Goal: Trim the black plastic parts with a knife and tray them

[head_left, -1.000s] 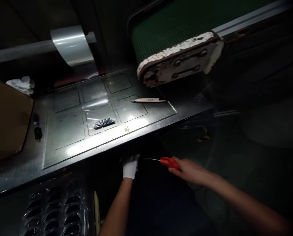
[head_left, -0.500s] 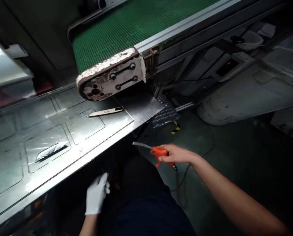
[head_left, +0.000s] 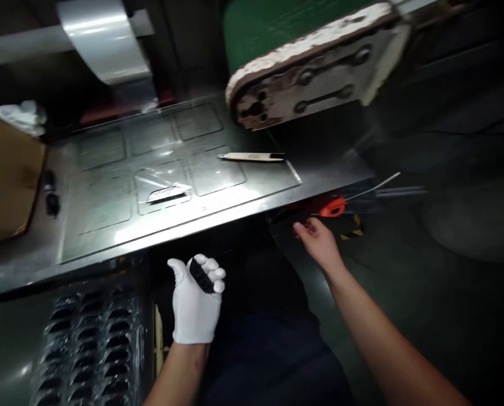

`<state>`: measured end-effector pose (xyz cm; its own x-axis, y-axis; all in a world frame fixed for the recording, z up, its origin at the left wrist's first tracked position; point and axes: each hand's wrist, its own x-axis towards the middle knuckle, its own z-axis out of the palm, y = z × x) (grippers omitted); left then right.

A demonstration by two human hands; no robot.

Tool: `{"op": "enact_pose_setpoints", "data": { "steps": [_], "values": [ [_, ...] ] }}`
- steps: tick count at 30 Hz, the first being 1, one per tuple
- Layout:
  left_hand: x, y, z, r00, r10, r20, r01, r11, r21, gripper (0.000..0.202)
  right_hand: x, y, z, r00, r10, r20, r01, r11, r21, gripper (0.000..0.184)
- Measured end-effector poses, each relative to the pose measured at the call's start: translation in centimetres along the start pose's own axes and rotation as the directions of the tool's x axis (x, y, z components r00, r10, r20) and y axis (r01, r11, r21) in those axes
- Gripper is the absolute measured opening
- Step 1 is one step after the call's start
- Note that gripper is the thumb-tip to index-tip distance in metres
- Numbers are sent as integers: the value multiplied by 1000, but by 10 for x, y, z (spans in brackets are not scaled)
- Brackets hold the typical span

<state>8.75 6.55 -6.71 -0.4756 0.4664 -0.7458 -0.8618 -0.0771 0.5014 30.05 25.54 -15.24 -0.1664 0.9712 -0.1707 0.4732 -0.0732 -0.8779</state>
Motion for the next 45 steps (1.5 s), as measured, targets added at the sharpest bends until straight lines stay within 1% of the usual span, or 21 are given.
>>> {"op": "enact_pose_setpoints", "data": {
  "steps": [2, 3, 5, 7, 8, 9, 11, 14, 17, 21, 24, 27, 29, 30, 32, 35, 37, 39, 41, 43, 45],
  "values": [
    [-1, 7, -3, 996, 88, 23, -88, 996, 4, 51, -33, -28, 19, 980, -67, 188, 64, 998, 21, 40],
    [-1, 10, -6, 990, 133, 40, -133, 991, 18, 50, -51, -47, 28, 947, -149, 285, 146, 989, 33, 32],
    [-1, 12, -10, 983, 171, 67, -171, 985, 9, 52, -87, -88, 47, 823, -351, 447, 357, 931, 73, 20],
    [-2, 13, -13, 985, 158, 67, -153, 986, -64, 59, -111, -122, 68, 683, -488, 544, 531, 843, 90, 16],
    [-2, 13, -14, 986, 153, 62, -145, 983, -110, 62, -118, -135, 78, 635, -521, 571, 590, 804, 78, 16],
    [-2, 14, -15, 985, 163, 57, -153, 977, -146, 62, -122, -143, 88, 605, -536, 589, 632, 773, 54, 16],
    [-2, 15, -16, 975, 220, 39, -210, 962, -172, 59, -124, -153, 103, 586, -530, 613, 672, 741, -1, 14],
    [-2, 16, -21, 958, 286, -20, -286, 946, -153, 59, -119, -157, 118, 565, -475, 675, 657, 753, -21, 10],
    [3, 16, -28, 955, 289, -68, -296, 944, -148, 60, -115, -161, 129, 543, -419, 727, 627, 779, -19, 9],
    [10, 18, -35, 952, 299, -68, -306, 941, -145, 62, -116, -165, 142, 542, -391, 744, 619, 785, -39, 8],
    [17, 20, -38, 945, 328, -20, -328, 938, -117, 66, -111, -171, 143, 537, -384, 751, 617, 786, -39, 5],
    [28, 18, -43, 936, 347, 53, -338, 932, -129, 71, -91, -194, 132, 462, -471, 752, 661, 748, 62, 6],
    [36, 14, -50, 932, 355, 77, -341, 928, -153, 77, -65, -222, 124, 391, -578, 716, 748, 653, 118, 4],
    [40, 12, -54, 935, 343, 96, -325, 932, -158, 80, -49, -239, 122, 352, -622, 699, 812, 575, 103, 2],
    [48, 7, -60, 950, 279, 138, -260, 955, -143, 82, -17, -271, 123, 273, -654, 706, 937, 346, -42, 7],
    [58, 5, -63, 971, 140, 194, -138, 990, -22, 79, 23, -309, 134, 168, -536, 827, 967, -73, -244, 18],
    [63, 7, -63, 976, 82, 201, -103, 990, 95, 78, 38, -323, 144, 121, -432, 893, 934, -256, -251, 19],
    [68, 12, -63, 979, 65, 191, -103, 975, 199, 74, 45, -329, 153, 91, -361, 928, 917, -333, -220, 18],
    [75, 16, -66, 977, 72, 201, -136, 936, 325, 65, 50, -329, 162, 85, -321, 943, 915, -349, -202, 17],
    [83, 20, -75, 962, 109, 250, -217, 859, 463, 50, 54, -325, 169, 102, -289, 952, 921, -335, -200, 17],
    [92, 24, -86, 930, 179, 320, -337, 763, 552, 28, 58, -321, 173, 132, -282, 950, 928, -300, -218, 19]
  ]
}}
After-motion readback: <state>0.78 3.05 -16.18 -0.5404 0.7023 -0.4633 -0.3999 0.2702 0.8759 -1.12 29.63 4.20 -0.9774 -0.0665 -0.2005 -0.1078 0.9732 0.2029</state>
